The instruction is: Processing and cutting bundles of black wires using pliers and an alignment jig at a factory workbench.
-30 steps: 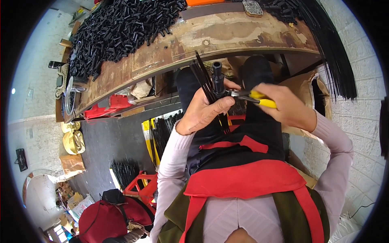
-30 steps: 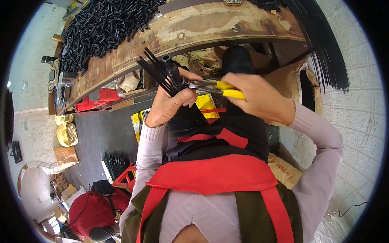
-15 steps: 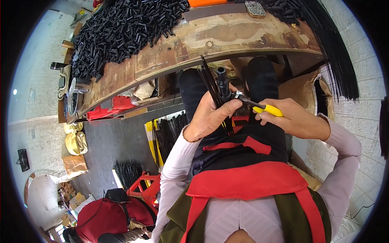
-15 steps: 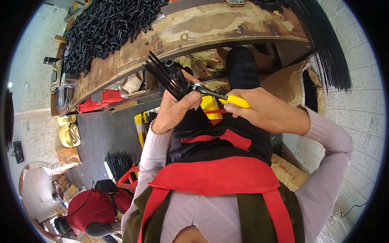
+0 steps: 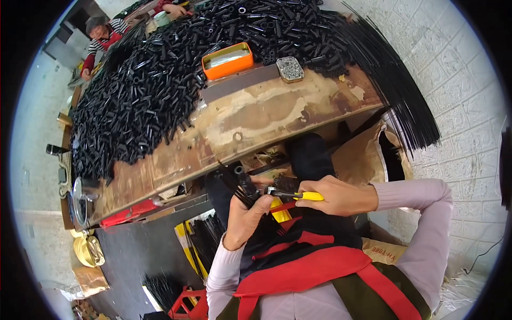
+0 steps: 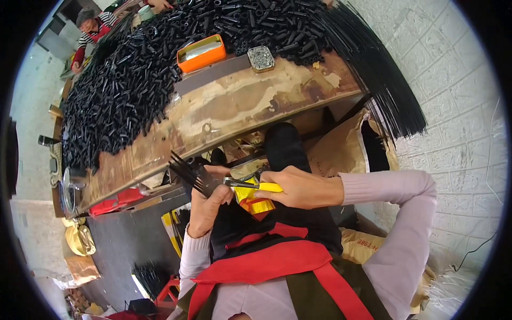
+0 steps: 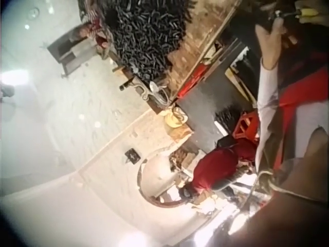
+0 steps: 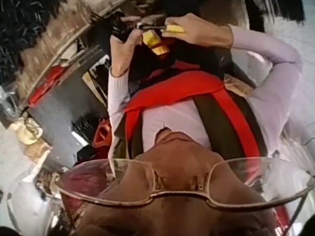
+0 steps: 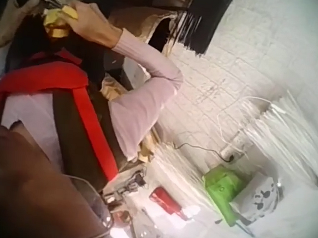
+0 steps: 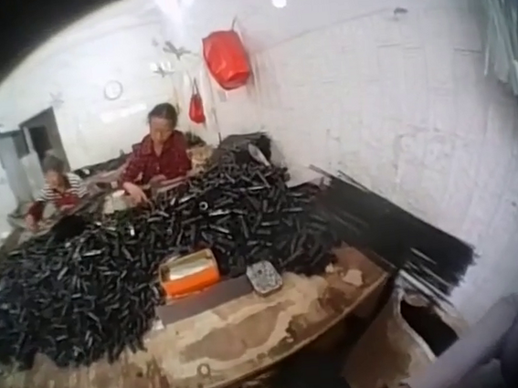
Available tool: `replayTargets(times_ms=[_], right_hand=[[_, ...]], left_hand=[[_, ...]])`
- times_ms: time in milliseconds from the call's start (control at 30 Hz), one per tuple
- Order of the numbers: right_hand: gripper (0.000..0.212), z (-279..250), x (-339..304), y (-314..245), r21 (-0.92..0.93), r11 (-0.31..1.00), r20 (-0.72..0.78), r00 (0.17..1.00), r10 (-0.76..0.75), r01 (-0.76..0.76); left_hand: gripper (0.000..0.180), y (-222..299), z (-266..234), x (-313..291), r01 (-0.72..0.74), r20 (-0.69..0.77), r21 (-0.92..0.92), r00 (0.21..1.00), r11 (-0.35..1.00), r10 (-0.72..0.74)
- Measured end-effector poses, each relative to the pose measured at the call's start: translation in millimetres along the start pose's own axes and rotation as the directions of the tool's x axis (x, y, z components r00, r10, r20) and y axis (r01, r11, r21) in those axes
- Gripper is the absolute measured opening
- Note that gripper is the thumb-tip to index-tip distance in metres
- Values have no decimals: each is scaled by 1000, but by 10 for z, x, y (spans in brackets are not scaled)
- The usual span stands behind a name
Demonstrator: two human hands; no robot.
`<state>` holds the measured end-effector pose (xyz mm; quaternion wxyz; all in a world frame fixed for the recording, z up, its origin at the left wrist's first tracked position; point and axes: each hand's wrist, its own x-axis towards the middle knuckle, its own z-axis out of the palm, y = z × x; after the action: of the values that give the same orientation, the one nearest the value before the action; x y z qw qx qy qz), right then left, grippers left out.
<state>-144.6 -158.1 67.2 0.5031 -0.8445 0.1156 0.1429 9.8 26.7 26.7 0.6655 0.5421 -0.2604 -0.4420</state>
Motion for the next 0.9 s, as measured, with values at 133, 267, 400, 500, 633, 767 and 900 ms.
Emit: replayTargets(times_ms=[133, 267, 400, 500, 633, 767, 900], right_hand=[[22, -493, 469, 478, -347, 867, -377, 793, -479, 359], [17, -1436, 1113, 694, -633, 769, -512, 696, -503, 90], [16, -1899, 1549, 858, -712, 698, -501, 755, -423, -81], [17, -1955, 1727, 941, -757, 645, -471, 775, -421, -109], [16, -2001, 1744, 1001, -708, 699, -509, 757, -409, -99], [19, -2051, 1679, 794, -565, 821, -564, 766, -308, -86], [20, -2178, 1767, 904, -208, 978, -571, 807, -151, 35]], left_hand=[[39, -80, -115, 301, -52, -190, -5, 980, 999, 50], [31, -65, -89, 487, 38, -117, -29, 992, 999, -41], [25, -74, -59, 592, 96, -84, -74, 991, 993, -102], [27, -94, -51, 587, 114, -100, -52, 988, 992, -118], [23, -108, -59, 536, 109, -86, -54, 990, 993, -113], [23, -47, -32, 412, 90, -97, -45, 991, 995, -94], [23, -16, 34, 263, 43, -87, -38, 995, 998, -46]])
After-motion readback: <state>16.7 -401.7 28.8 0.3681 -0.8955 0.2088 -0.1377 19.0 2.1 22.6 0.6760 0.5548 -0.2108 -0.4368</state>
